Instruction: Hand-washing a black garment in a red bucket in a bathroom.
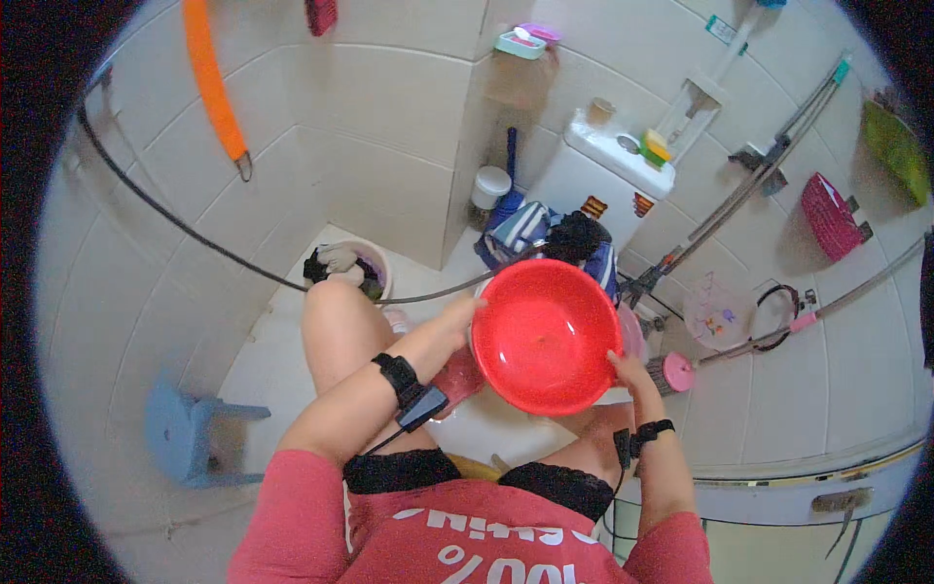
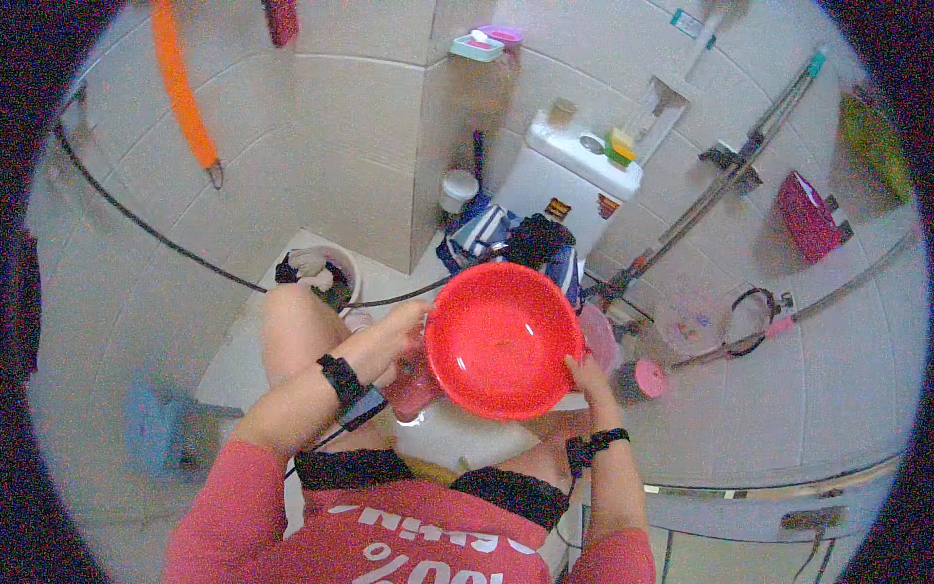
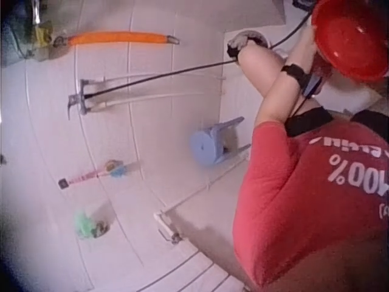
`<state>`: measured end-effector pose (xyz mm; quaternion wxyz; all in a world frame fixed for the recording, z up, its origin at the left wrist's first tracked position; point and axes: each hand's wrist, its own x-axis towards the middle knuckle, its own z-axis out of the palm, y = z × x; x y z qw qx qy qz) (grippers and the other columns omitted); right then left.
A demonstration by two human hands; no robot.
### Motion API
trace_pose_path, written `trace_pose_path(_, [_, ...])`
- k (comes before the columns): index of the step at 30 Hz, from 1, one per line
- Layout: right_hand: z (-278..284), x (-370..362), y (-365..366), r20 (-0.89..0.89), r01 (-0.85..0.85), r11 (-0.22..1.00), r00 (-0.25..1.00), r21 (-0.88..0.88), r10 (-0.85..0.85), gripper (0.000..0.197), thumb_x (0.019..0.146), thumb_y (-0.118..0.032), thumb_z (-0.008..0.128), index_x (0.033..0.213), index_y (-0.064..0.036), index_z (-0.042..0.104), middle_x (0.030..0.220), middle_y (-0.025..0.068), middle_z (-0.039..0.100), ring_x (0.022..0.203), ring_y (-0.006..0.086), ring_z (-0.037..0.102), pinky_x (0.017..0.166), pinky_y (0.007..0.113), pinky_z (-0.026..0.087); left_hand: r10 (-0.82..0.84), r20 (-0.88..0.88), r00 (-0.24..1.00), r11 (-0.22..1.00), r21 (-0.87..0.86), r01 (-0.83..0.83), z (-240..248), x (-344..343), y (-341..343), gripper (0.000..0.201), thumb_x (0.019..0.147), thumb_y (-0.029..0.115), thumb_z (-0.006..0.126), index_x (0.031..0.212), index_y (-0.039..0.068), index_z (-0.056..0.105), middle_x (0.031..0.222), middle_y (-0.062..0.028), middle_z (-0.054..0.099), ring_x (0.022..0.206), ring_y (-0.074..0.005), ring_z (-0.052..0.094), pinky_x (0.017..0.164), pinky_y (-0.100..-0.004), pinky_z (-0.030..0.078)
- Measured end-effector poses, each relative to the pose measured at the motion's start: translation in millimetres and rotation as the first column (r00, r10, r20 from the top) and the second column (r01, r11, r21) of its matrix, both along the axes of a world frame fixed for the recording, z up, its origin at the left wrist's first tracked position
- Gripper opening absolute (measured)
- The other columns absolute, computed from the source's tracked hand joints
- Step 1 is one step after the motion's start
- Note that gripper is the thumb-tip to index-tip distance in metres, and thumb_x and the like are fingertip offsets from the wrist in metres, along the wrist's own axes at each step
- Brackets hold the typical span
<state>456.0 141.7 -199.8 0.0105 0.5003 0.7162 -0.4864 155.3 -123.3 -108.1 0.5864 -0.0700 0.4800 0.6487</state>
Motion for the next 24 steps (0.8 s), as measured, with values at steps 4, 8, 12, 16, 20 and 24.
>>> trace_pose_path(4, [78,-62,-3,0.081,-0.133,0.783,0.991,0.608,0.106,0.080,0.069,-0.027,0.070,0.133,-0.0037,0.029,0.130,0.0217,0.040,0.122,0.0327,0.036,0.100,0.039,0.032,-0.075,0.058,0.995,0.986,0.152,0.065,-70,-24,15,0.031,0.087,0.014,0.042,0.111,-0.004,0.049,0.108,-0.0186,0.057,0.103,-0.0279,0.053,0.088,-0.0435,0.043])
trace_pose_path(8, [108,-119,24,0.062,-0.160,0.641,0.983,0.751,0.172,0.091,0.064,-0.032,0.074,0.136,-0.0057,0.024,0.135,0.0301,0.024,0.123,0.0415,0.032,0.101,0.040,0.031,-0.083,-0.010,0.996,0.994,0.066,0.084,-75,-11,22,0.027,0.086,0.011,0.046,0.108,-0.004,0.050,0.104,-0.0165,0.058,0.094,-0.0258,0.058,0.080,-0.0395,0.047])
trace_pose_path(12, [119,-190,38,0.098,-0.252,0.612,0.957,0.750,0.273,0.101,0.058,-0.036,0.078,0.137,-0.0080,0.021,0.139,0.0311,0.013,0.125,0.0449,0.026,0.102,0.043,0.030,-0.055,-0.191,0.980,0.998,-0.015,0.054,-37,-7,22,0.027,0.083,0.009,0.053,0.107,-0.004,0.049,0.097,-0.0143,0.059,0.084,-0.0242,0.060,0.073,-0.0361,0.049])
trace_pose_path(16, [114,-242,32,0.361,-0.438,0.528,0.899,0.727,0.249,0.108,0.053,-0.037,0.081,0.139,-0.0148,0.020,0.142,0.0258,0.007,0.127,0.0458,0.020,0.099,0.045,0.034,-0.065,-0.261,0.963,0.996,-0.070,0.048,-37,-8,17,0.033,0.083,0.010,0.054,0.112,-0.004,0.046,0.100,-0.0159,0.058,0.087,-0.0244,0.059,0.074,-0.0356,0.049])
trace_pose_path(20, [97,-263,42,0.445,-0.464,0.484,0.881,0.742,0.161,0.087,0.057,-0.031,0.078,0.131,-0.0188,0.034,0.142,0.0194,0.016,0.114,0.0442,0.040,0.092,0.047,0.040,-0.168,-0.280,0.945,0.981,-0.143,0.132,-64,-13,13,0.039,0.083,0.011,0.055,0.117,-0.004,0.043,0.104,-0.0167,0.057,0.090,-0.0243,0.058,0.074,-0.0357,0.049])
trace_pose_path(24, [96,-254,74,0.261,-0.309,0.495,0.951,0.812,0.165,0.051,0.062,-0.020,0.070,0.109,-0.0117,0.053,0.116,0.0174,0.049,0.099,0.0355,0.053,0.083,0.044,0.045,-0.334,-0.397,0.855,0.943,-0.150,0.298,-53,-4,10,0.039,0.084,0.014,0.054,0.118,-0.003,0.044,0.105,-0.0148,0.058,0.090,-0.0233,0.059,0.075,-0.0353,0.049])
